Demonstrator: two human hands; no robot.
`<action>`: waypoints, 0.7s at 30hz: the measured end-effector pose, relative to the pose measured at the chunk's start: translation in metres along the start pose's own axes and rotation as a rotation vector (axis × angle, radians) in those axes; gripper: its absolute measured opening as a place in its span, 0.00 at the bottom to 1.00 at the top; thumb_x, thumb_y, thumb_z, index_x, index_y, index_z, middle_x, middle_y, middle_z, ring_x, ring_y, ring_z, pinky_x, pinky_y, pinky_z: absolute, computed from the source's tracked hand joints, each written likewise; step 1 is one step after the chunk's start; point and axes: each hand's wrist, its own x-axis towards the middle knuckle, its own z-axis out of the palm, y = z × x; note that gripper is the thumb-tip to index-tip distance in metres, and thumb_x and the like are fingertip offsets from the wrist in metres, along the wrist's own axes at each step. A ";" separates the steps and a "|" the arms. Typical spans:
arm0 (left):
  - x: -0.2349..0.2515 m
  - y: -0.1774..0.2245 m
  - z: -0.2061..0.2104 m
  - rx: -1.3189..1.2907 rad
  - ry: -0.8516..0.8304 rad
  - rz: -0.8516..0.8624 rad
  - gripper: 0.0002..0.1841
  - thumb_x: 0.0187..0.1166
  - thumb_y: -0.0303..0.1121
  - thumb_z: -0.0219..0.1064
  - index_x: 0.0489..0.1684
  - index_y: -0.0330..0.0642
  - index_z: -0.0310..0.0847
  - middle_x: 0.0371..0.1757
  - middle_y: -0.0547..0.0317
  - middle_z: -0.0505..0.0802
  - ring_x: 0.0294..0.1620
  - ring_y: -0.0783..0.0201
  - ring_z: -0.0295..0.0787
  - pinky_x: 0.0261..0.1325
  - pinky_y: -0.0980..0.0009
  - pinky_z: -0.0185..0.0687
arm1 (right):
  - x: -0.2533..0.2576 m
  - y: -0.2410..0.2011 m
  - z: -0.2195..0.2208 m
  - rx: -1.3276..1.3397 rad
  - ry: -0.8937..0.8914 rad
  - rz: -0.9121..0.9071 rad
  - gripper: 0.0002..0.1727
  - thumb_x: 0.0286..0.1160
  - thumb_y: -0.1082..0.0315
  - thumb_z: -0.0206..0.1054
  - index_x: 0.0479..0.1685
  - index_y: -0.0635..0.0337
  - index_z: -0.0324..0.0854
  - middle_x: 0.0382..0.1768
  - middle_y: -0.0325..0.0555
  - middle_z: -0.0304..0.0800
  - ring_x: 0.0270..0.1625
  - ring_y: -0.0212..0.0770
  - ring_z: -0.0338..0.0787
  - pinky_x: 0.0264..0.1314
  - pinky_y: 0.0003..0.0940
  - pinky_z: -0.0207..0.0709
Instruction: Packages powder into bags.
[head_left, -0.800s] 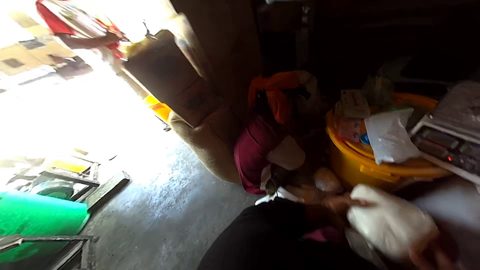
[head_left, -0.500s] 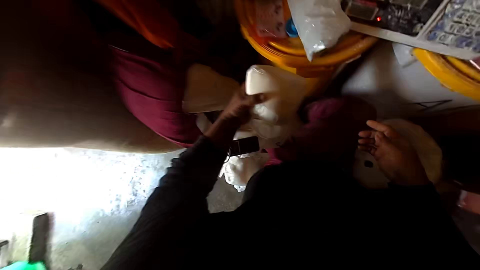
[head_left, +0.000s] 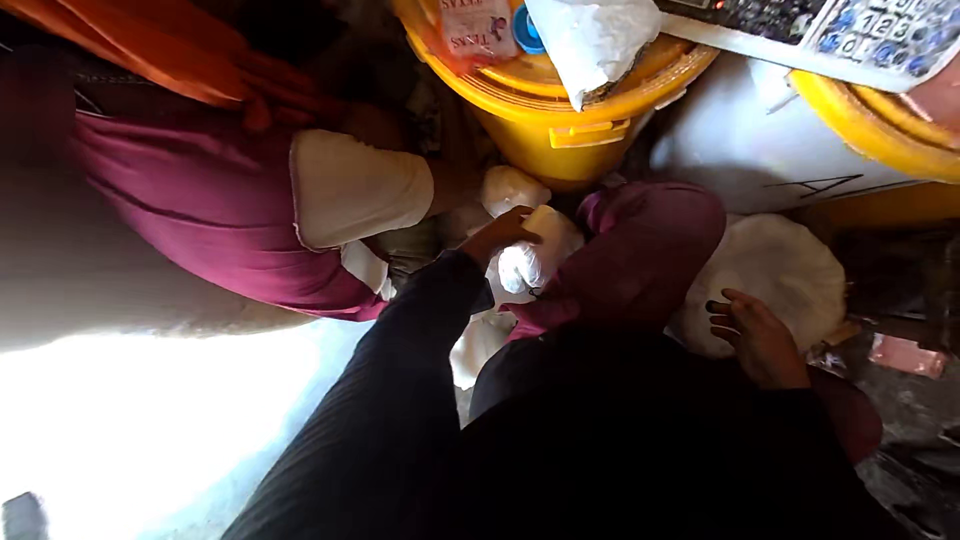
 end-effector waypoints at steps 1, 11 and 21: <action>0.011 -0.013 -0.003 0.045 0.085 -0.047 0.46 0.66 0.28 0.81 0.87 0.33 0.59 0.73 0.25 0.80 0.74 0.32 0.78 0.76 0.37 0.72 | 0.001 0.002 -0.001 -0.023 -0.005 0.000 0.19 0.92 0.63 0.52 0.74 0.63 0.73 0.49 0.44 0.90 0.43 0.35 0.91 0.44 0.30 0.85; -0.073 0.031 -0.043 0.194 0.272 -0.080 0.22 0.88 0.37 0.63 0.75 0.33 0.75 0.67 0.32 0.87 0.70 0.36 0.83 0.74 0.36 0.72 | 0.005 0.021 -0.008 -0.072 0.038 0.028 0.20 0.92 0.64 0.54 0.75 0.65 0.73 0.52 0.49 0.87 0.45 0.37 0.89 0.46 0.34 0.83; -0.103 0.128 0.008 0.384 0.796 0.812 0.09 0.77 0.25 0.68 0.48 0.31 0.91 0.52 0.38 0.92 0.55 0.44 0.90 0.60 0.50 0.85 | 0.035 0.050 -0.010 -0.365 -0.091 0.031 0.22 0.91 0.63 0.57 0.77 0.65 0.74 0.61 0.64 0.86 0.57 0.55 0.88 0.60 0.53 0.80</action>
